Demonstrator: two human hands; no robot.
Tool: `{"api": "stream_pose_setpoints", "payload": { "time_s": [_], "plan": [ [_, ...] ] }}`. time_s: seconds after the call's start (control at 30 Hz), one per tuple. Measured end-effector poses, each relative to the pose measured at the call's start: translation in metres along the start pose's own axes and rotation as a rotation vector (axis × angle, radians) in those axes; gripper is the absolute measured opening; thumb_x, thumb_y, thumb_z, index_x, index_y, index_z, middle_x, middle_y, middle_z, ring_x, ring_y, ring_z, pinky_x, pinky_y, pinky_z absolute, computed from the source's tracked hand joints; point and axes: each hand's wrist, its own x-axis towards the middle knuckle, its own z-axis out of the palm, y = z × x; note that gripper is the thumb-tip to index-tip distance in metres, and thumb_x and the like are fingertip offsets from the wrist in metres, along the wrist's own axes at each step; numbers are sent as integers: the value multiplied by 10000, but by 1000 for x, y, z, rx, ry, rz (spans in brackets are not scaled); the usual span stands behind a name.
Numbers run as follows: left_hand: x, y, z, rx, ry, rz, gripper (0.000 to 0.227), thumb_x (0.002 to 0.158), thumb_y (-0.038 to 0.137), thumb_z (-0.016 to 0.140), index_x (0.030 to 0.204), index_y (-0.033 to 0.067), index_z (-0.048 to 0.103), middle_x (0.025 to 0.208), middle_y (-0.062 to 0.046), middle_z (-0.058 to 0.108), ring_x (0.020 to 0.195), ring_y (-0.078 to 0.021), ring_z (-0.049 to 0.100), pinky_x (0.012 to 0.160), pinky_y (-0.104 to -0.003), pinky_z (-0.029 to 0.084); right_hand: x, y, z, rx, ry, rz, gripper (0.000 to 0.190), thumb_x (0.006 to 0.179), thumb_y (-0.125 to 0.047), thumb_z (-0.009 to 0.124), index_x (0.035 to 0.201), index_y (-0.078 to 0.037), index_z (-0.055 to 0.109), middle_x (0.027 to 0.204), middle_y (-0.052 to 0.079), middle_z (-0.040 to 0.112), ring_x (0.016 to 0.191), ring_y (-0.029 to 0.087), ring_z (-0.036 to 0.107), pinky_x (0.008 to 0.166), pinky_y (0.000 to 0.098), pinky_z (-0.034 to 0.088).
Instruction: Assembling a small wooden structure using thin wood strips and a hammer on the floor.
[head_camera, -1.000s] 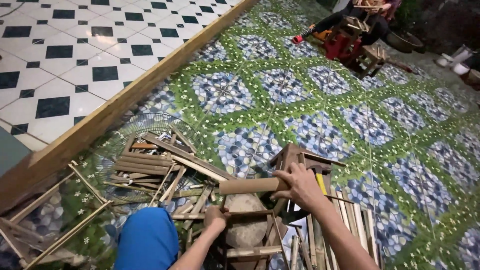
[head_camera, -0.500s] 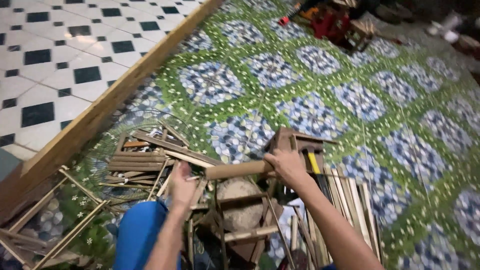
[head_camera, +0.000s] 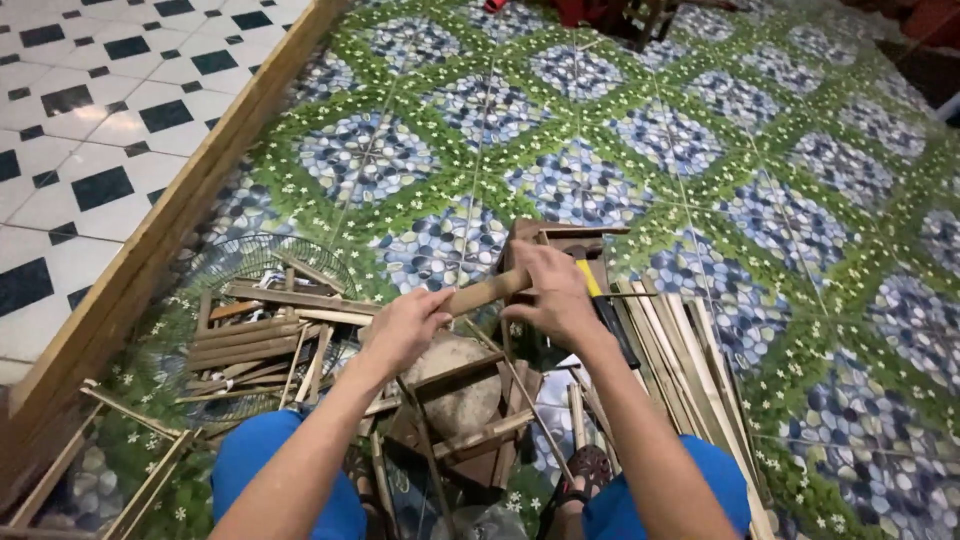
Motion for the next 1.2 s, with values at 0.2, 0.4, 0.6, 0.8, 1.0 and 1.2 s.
{"api": "stream_pose_setpoints", "payload": {
  "time_s": [0.2, 0.4, 0.6, 0.8, 1.0, 1.2],
  "plan": [
    [-1, 0, -16, -54, -11, -3, 466, 1003, 417, 542, 1469, 413, 543, 1279, 11, 681, 1213, -314, 635, 992, -477, 546, -94, 54, 103, 488, -70, 592, 327, 906, -435, 717, 1020, -129, 707, 940, 150, 730, 999, 375, 716, 857, 499, 551],
    [-3, -7, -22, -26, -29, -18, 464, 993, 446, 571, 1454, 391, 578, 1261, -20, 692, 1197, -335, 644, 987, -489, 549, -99, 50, 180, 524, -479, 596, 504, 916, -461, 706, 1352, -217, 639, 1155, 130, 769, 1202, 352, 691, 997, 509, 544],
    [-11, -6, -28, -90, 7, -53, 466, 961, 406, 633, 1426, 390, 620, 1217, -32, 717, 1188, -322, 660, 988, -465, 555, -63, 31, 191, 715, -435, 692, 602, 937, -341, 660, 1506, -251, 485, 1332, 110, 705, 1279, 308, 651, 1042, 481, 551],
    [-8, -10, -25, -105, 29, -31, 457, 947, 347, 669, 1404, 341, 649, 1160, -80, 734, 1149, -350, 675, 974, -483, 565, -18, -12, 99, 1406, 0, 535, 789, 896, -368, 779, 1547, -115, 411, 1312, 248, 612, 1023, 359, 730, 851, 495, 623],
    [-2, -25, -1, -94, 75, -28, 469, 938, 413, 677, 1403, 359, 643, 1146, -70, 732, 1138, -337, 679, 969, -465, 556, 27, -30, 84, 1796, 54, 854, 660, 926, -377, 772, 1477, -113, 523, 1262, 196, 473, 603, 294, 635, 472, 371, 623],
    [-87, -41, 22, -687, 971, -419, 319, 1010, 99, 616, 1322, 36, 593, 1287, -128, 567, 1199, -263, 595, 1047, -367, 541, 7, -48, 23, 1785, 19, 783, 376, 960, -204, 683, 1265, 1, 601, 780, 120, 580, 509, 240, 597, 406, 293, 452]
  ]
}}
